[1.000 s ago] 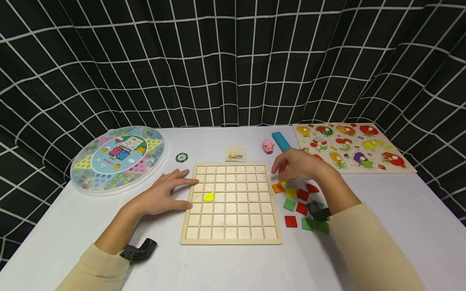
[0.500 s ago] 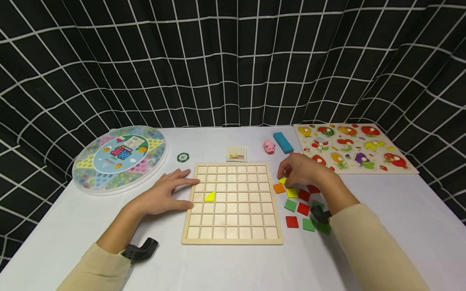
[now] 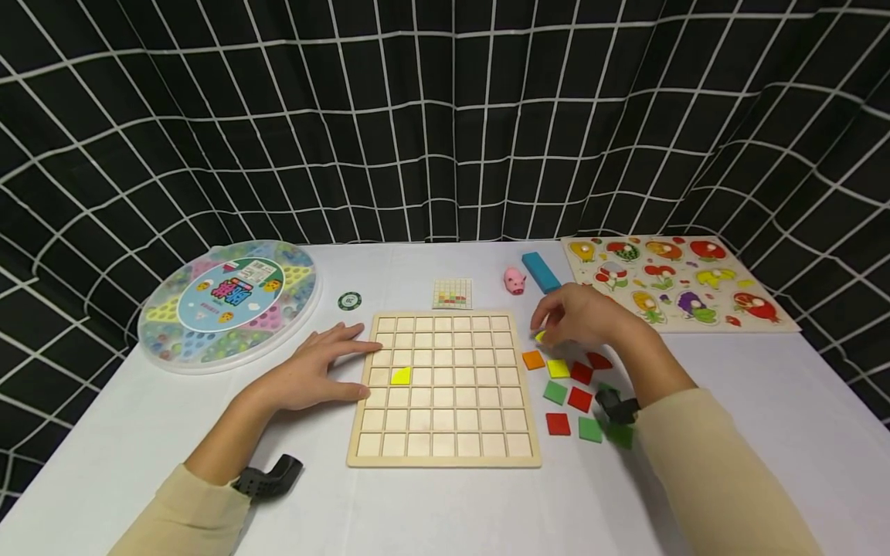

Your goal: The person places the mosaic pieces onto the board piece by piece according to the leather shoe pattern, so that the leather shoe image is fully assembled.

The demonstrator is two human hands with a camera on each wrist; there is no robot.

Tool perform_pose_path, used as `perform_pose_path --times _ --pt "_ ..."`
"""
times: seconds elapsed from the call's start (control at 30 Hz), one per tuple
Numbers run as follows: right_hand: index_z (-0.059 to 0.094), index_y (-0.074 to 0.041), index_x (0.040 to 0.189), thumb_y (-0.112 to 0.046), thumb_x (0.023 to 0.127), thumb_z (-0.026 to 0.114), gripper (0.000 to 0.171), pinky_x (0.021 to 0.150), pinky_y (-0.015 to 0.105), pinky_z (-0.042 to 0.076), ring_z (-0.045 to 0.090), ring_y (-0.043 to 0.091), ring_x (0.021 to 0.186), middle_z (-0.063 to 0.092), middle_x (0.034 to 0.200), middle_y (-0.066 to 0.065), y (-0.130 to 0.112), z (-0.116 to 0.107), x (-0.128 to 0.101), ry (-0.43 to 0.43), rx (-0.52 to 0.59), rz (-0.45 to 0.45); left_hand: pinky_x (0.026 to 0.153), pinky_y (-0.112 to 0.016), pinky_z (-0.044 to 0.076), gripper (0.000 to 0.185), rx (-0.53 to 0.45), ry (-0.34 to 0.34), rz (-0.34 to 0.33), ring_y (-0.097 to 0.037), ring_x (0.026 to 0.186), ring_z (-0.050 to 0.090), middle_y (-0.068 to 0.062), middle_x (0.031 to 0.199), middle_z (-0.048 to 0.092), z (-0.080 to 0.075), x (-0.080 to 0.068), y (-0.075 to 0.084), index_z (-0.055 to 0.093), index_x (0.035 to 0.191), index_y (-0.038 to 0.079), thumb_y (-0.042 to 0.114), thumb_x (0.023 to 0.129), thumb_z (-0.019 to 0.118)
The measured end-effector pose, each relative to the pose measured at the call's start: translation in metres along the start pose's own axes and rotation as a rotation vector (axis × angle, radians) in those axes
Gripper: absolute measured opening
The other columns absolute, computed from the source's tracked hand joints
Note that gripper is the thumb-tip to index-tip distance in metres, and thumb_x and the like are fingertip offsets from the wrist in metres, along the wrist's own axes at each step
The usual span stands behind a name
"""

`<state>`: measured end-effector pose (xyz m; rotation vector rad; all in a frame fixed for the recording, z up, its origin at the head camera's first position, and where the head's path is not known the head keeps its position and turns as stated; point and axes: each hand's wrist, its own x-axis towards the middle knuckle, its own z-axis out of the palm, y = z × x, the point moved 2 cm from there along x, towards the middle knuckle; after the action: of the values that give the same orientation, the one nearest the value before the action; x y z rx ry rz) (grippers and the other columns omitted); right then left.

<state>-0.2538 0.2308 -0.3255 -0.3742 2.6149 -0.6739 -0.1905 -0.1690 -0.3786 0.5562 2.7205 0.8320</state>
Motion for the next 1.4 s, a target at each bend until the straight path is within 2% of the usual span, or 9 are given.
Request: perform_pose_path --times 0.1,0.17,0.3,0.37,0.53,0.7,0.9,1.1,1.4 --pt "0.080 -0.009 0.113 -0.012 0.094 0.074 0.021 0.068 0.030 0.049 0.054 0.022 0.089 0.071 0.095 0.004 -0.006 -0.004 -0.002 -0.002 0.046 -0.029 0.129 -0.062 0.001 0.068 0.001 0.002 -0.006 -0.038 0.161 0.012 -0.010 0.169 0.033 0.000 0.000 0.000 0.060 0.146 0.029 0.046 0.083 0.081" --pt "0.079 -0.007 0.114 -0.011 0.096 0.071 0.020 0.070 0.030 0.051 0.056 0.022 0.088 0.073 0.097 0.004 -0.011 -0.004 -0.004 -0.006 0.067 -0.059 0.129 -0.062 0.001 0.068 -0.001 0.002 -0.008 -0.037 0.161 0.012 -0.010 0.169 0.033 0.000 0.000 0.000 0.060 0.146 0.029 0.046 0.083 0.081" --pt "0.074 -0.005 0.114 -0.010 0.100 0.066 0.018 0.077 0.033 0.057 0.061 0.021 0.084 0.072 0.095 0.007 -0.025 -0.002 -0.006 -0.004 0.098 -0.098 0.129 -0.062 0.001 0.068 -0.006 0.003 -0.007 -0.038 0.161 0.012 -0.010 0.169 0.033 0.001 0.000 0.000 0.061 0.146 0.030 0.045 0.083 0.081" --pt "0.071 -0.005 0.119 -0.011 0.101 0.064 0.020 0.081 0.034 0.060 0.064 0.020 0.083 0.071 0.095 0.009 -0.031 0.000 -0.007 0.001 0.110 -0.109 0.129 -0.062 0.001 0.067 -0.007 0.005 -0.006 -0.038 0.161 0.012 -0.010 0.169 0.033 0.001 0.000 0.001 0.061 0.145 0.030 0.045 0.083 0.081" --pt "0.071 -0.006 0.127 -0.013 0.104 0.060 0.026 0.086 0.036 0.062 0.069 0.019 0.084 0.071 0.108 0.014 -0.047 0.007 -0.006 0.035 0.141 -0.138 0.129 -0.064 0.002 0.067 -0.005 0.005 0.011 -0.038 0.161 0.013 -0.011 0.169 0.033 0.001 0.000 0.001 0.061 0.145 0.029 0.046 0.083 0.081" --pt "0.070 -0.003 0.119 -0.014 0.104 0.061 0.021 0.085 0.037 0.062 0.068 0.021 0.085 0.069 0.109 0.014 -0.062 0.015 -0.005 0.076 0.194 -0.191 0.128 -0.064 0.002 0.067 0.005 0.000 0.011 -0.037 0.161 0.013 -0.010 0.169 0.033 0.001 0.000 0.001 0.061 0.145 0.029 0.046 0.083 0.081" --pt "0.073 -0.005 0.111 -0.017 0.099 0.071 0.017 0.077 0.035 0.057 0.062 0.025 0.088 0.072 0.100 0.007 -0.073 0.021 0.000 0.110 0.234 -0.222 0.129 -0.063 0.001 0.067 -0.001 0.005 0.012 -0.037 0.161 0.012 -0.010 0.169 0.033 0.000 0.000 0.000 0.061 0.145 0.029 0.047 0.083 0.081" --pt "0.072 -0.002 0.107 -0.015 0.096 0.074 0.018 0.067 0.031 0.058 0.064 0.028 0.078 0.071 0.088 0.009 -0.081 0.031 0.009 0.026 0.329 -0.242 0.129 -0.063 0.000 0.067 -0.003 0.004 0.005 -0.037 0.161 0.012 -0.010 0.169 0.032 -0.001 -0.001 0.000 0.061 0.145 0.030 0.046 0.083 0.081" --pt "0.075 0.001 0.103 -0.010 0.094 0.074 0.014 0.069 0.034 0.059 0.062 0.023 0.070 0.071 0.078 0.007 -0.096 0.050 0.021 -0.114 0.354 -0.271 0.129 -0.063 0.001 0.067 -0.008 0.001 -0.004 -0.037 0.161 0.012 -0.010 0.169 0.032 0.000 0.000 0.001 0.061 0.145 0.029 0.046 0.083 0.082"
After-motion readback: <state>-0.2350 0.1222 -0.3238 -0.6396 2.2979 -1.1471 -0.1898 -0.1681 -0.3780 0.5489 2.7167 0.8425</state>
